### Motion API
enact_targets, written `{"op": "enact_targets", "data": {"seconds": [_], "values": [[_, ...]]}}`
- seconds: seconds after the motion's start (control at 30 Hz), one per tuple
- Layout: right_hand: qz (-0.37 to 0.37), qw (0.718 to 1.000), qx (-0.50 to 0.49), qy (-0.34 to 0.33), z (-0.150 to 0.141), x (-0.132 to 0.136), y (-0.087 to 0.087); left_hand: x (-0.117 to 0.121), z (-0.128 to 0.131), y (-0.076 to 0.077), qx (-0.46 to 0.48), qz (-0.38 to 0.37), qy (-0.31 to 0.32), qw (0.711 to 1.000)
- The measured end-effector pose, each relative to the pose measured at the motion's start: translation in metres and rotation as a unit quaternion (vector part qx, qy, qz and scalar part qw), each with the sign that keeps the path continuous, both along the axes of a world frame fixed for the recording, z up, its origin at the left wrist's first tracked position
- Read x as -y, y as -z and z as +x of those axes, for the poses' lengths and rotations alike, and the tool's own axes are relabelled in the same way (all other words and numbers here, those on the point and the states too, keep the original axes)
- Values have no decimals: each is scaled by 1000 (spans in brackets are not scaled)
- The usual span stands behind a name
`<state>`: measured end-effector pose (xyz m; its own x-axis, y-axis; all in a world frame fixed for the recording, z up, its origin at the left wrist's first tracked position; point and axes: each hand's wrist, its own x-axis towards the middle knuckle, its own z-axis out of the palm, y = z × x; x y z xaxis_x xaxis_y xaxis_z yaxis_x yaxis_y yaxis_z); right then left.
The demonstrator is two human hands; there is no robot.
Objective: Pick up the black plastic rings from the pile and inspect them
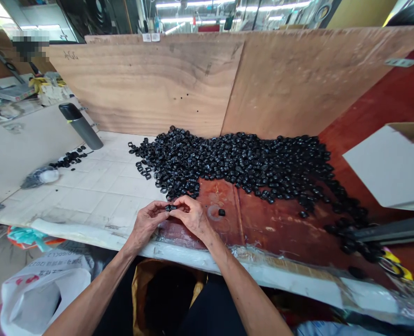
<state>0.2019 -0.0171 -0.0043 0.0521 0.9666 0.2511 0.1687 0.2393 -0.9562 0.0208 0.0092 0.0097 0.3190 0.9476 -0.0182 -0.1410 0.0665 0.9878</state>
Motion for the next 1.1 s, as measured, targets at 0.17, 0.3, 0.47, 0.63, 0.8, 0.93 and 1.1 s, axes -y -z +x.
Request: {"op": "enact_targets", "data": {"seconds": [0.17, 0.3, 0.47, 0.63, 0.8, 0.93, 1.1], "values": [[80, 994, 70, -2, 3, 0, -5, 2, 0, 1, -11, 19, 2, 1000], [98, 993, 71, -3, 4, 0, -3, 4, 0, 1, -36, 48, 1, 998], [114, 991, 76, 0, 3, 0, -2, 5, 1, 3, -46, 81, -11, 996], [126, 990, 68, 2, 3, 2, -6, 5, 0, 5, -75, 109, -17, 991], [99, 991, 84, -18, 4, 7, -9, 7, 1, 2, -73, 116, -19, 990], [51, 996, 75, -12, 2, 8, -8, 8, 2, 2, -61, 121, -17, 991], [11, 994, 110, -5, -1, 10, -8, 8, 2, 4, -65, 132, -3, 989]]}}
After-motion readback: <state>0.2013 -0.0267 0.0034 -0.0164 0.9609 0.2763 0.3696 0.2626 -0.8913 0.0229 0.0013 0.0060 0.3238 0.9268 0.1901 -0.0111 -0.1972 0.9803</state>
